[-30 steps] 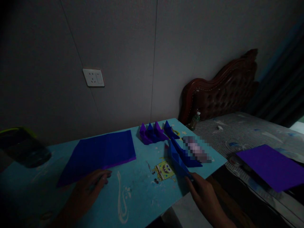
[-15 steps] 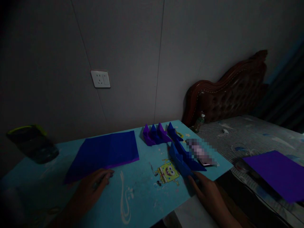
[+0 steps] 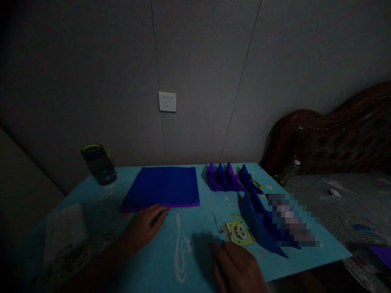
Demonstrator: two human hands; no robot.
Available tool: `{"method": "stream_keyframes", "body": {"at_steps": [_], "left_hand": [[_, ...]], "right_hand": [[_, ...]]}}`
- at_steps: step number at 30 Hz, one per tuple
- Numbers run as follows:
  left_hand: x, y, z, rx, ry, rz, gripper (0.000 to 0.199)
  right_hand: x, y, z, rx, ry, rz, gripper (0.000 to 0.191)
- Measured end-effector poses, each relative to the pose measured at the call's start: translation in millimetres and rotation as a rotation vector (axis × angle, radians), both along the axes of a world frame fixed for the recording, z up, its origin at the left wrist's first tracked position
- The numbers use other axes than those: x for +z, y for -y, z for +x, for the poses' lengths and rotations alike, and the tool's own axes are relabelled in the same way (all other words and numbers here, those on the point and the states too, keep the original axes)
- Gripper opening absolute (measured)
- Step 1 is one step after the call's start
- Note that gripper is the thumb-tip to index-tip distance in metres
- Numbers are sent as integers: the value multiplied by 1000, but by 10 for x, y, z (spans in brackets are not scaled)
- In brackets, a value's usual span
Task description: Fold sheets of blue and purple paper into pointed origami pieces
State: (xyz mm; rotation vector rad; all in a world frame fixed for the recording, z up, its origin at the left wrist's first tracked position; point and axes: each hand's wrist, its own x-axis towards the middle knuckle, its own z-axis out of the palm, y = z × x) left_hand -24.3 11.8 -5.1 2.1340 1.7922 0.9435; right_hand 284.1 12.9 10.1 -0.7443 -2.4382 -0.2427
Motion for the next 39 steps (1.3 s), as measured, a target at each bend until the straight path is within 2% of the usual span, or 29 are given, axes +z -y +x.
{"method": "stream_keyframes", "body": {"at_steps": [4, 6, 8, 12, 17, 21, 24, 28, 32, 36, 37, 39], "left_hand": [[49, -20, -201, 156, -170, 28, 32], [47, -46, -323, 240, -247, 23, 33], [31, -74, -433, 306, -316, 6, 32], [-18, -91, -571, 470, -395, -43, 28], [-63, -58, -627, 628, -451, -111, 26], [-55, -50, -657, 643, -449, -126, 30], [-35, -61, -659, 622, -383, -88, 31], [7, -96, -623, 615, -127, 18, 33], [64, -144, -630, 503, 456, 57, 36], [54, -188, -729, 504, 995, -67, 47], [40, -193, -751, 508, 1064, -100, 49], [10, -191, -774, 487, 1080, -119, 49]], "right_hand": [[164, -448, -863, -61, 192, -273, 20], [220, -716, -1113, -186, 284, -310, 20], [215, -947, -1244, -322, 330, -317, 23], [42, -1199, -1265, -439, 300, -337, 33], [-172, -1263, -1132, -391, 174, -339, 43], [-237, -1314, -1086, -399, 162, -362, 39], [-256, -1347, -1069, -305, 138, -358, 33], [-279, -1352, -1060, -211, 45, -357, 35], [-320, -1354, -1072, -174, -120, -445, 47], [-325, -1379, -1069, -132, -271, -485, 37], [-317, -1383, -1064, -127, -328, -497, 34], [-291, -1383, -1052, -128, -466, -534, 32]]}}
